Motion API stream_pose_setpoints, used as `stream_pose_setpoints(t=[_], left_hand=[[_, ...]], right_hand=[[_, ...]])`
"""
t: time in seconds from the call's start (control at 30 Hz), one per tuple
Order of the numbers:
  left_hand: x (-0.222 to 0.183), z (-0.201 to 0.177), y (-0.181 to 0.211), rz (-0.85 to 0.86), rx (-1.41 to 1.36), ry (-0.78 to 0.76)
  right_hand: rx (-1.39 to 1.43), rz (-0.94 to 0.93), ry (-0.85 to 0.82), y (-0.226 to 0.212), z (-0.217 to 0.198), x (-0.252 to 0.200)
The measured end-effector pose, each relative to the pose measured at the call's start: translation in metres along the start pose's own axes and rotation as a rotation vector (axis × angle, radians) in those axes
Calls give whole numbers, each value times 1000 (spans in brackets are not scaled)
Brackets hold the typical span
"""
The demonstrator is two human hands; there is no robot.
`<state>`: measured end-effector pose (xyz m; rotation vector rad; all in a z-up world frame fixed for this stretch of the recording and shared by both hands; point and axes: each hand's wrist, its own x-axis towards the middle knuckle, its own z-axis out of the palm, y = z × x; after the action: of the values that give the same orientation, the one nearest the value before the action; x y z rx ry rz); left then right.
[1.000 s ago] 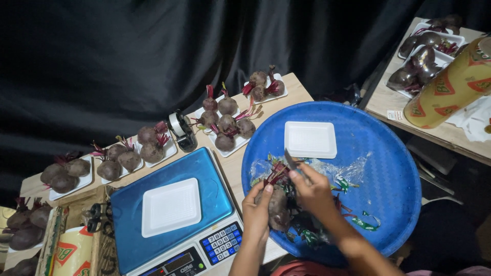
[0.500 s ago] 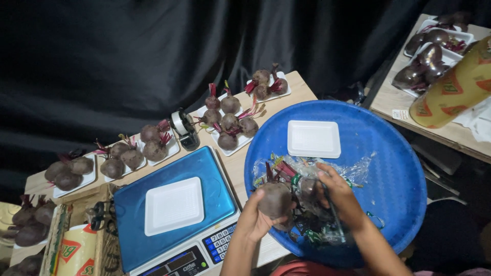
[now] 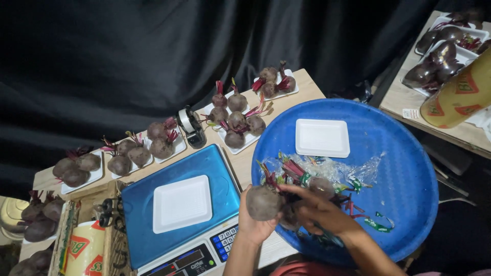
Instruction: Wrapping individual beetroots in plastic film, weighing them on a digital scale, and arranging them on trays for packaging.
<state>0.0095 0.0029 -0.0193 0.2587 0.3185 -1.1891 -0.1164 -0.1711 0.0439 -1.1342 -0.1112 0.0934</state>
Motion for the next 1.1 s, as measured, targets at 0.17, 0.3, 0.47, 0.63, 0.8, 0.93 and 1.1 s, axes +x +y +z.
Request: stream_pose_setpoints(t=[0.17, 0.3, 0.47, 0.63, 0.8, 0.93, 1.1], left_hand=[[-7, -5, 8, 61, 2, 5], [-8, -29, 19, -1, 13, -139], [-28, -41, 37, 267, 5, -56], [-58, -48, 92, 643, 188, -136], [-120, -8, 134, 1109, 1115, 926], [-133, -38, 147, 1065, 1610, 1213], [-135, -58, 143, 1095, 1685, 1273]], right_hand=[[-41, -12, -14, 7, -6, 4], [-63, -17, -37, 17, -10, 9], [-71, 72, 243, 30, -25, 22], [-706, 170, 840, 73, -105, 6], [-1042, 161, 910, 100, -172, -31], [-1026, 238, 888, 95, -155, -31], [-1001, 311, 949, 70, -111, -14]])
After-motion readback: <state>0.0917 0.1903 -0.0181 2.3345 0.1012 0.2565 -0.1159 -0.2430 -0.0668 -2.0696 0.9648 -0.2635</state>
